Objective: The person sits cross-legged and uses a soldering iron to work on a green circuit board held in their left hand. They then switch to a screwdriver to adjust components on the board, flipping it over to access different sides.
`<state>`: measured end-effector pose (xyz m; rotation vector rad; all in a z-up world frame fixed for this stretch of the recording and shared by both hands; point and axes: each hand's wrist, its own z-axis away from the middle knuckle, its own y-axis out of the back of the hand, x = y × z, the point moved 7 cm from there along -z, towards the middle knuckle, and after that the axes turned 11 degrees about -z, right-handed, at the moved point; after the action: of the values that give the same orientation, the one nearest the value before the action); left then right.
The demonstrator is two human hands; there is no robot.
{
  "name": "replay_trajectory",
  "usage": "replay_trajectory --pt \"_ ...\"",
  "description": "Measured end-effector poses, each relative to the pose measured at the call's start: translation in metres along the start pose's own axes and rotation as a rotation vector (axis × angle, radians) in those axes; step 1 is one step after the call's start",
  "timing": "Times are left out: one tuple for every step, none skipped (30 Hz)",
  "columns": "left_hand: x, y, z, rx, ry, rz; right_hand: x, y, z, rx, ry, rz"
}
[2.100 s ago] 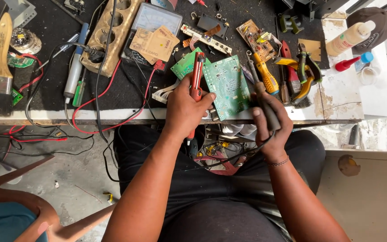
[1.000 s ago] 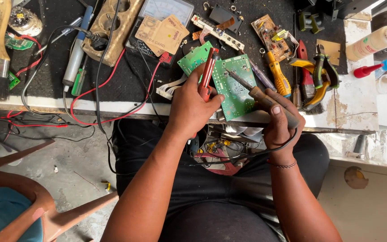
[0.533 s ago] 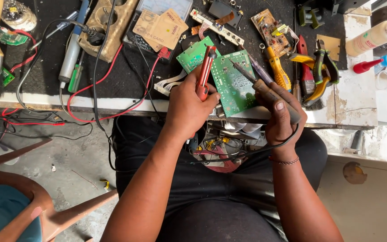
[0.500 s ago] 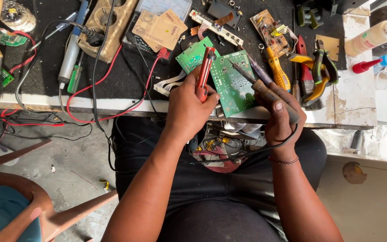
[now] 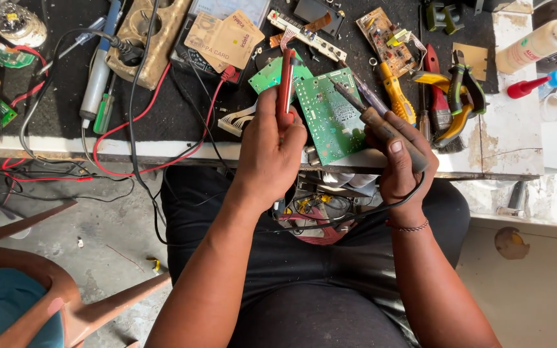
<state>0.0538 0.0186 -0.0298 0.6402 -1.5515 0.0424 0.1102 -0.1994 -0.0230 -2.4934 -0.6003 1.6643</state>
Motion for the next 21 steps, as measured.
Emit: replay_trajectory --pt "0.013 0.010 0.002 -0.001 -0.001 -0.004 0.000 0.001 0.000 0.003 0.001 -0.003" --pt "0.028 0.018 0.003 -0.009 -0.037 -0.017 0.001 0.000 0.000 -0.008 0.003 -0.010" --pt "0.043 0.026 0.005 -0.018 -0.073 -0.030 0.001 0.001 0.000 -0.018 0.005 -0.015" --pt "0.051 0.036 0.005 -0.023 -0.075 -0.033 -0.002 0.003 0.000 -0.012 0.006 -0.017" --pt "0.058 0.044 0.006 -0.028 -0.084 -0.165 -0.001 0.004 0.001 -0.037 -0.046 0.005" --pt "0.065 0.052 0.007 -0.033 -0.093 -0.296 0.000 0.005 0.002 -0.063 -0.098 0.026" --pt "0.059 0.058 0.005 -0.037 -0.094 -0.299 0.001 0.006 0.002 -0.058 -0.098 0.025" --pt "0.058 0.067 0.004 0.026 -0.158 -0.397 0.002 0.007 0.001 -0.059 -0.085 0.033" --pt "0.057 0.076 0.004 0.089 -0.218 -0.494 0.002 0.008 0.002 -0.061 -0.076 0.042" --pt "0.057 0.078 0.008 0.085 -0.216 -0.496 0.002 0.009 0.004 -0.058 -0.080 0.041" --pt "0.058 0.079 0.010 0.074 -0.232 -0.490 0.002 0.009 0.003 -0.064 -0.077 0.055" --pt "0.059 0.081 0.013 0.063 -0.247 -0.484 0.001 0.008 0.003 -0.070 -0.074 0.068" --pt "0.058 0.076 0.019 0.062 -0.244 -0.485 0.002 0.008 0.003 -0.070 -0.077 0.067" --pt "0.057 0.074 0.025 0.079 -0.211 -0.462 0.003 0.009 0.003 -0.062 -0.080 0.049" --pt "0.055 0.072 0.030 0.095 -0.181 -0.438 0.004 0.010 0.002 -0.053 -0.081 0.032" --pt "0.055 0.065 0.037 0.094 -0.181 -0.438 0.001 0.007 0.002 -0.052 -0.081 0.032" --pt "0.050 0.059 0.044 0.104 -0.116 -0.404 -0.002 0.004 0.002 -0.065 -0.068 0.041" --pt "0.046 0.054 0.051 0.114 -0.050 -0.370 -0.006 0.000 0.001 -0.078 -0.055 0.050" --pt "0.034 0.045 0.052 0.113 -0.050 -0.370 0.002 0.004 0.001 -0.077 -0.055 0.051" --pt "0.019 0.035 0.054 0.099 -0.021 -0.305 0.007 0.011 0.001 -0.044 -0.013 0.011" --pt "0.004 0.025 0.057 0.086 0.012 -0.239 0.013 0.017 0.002 -0.013 0.026 -0.029"
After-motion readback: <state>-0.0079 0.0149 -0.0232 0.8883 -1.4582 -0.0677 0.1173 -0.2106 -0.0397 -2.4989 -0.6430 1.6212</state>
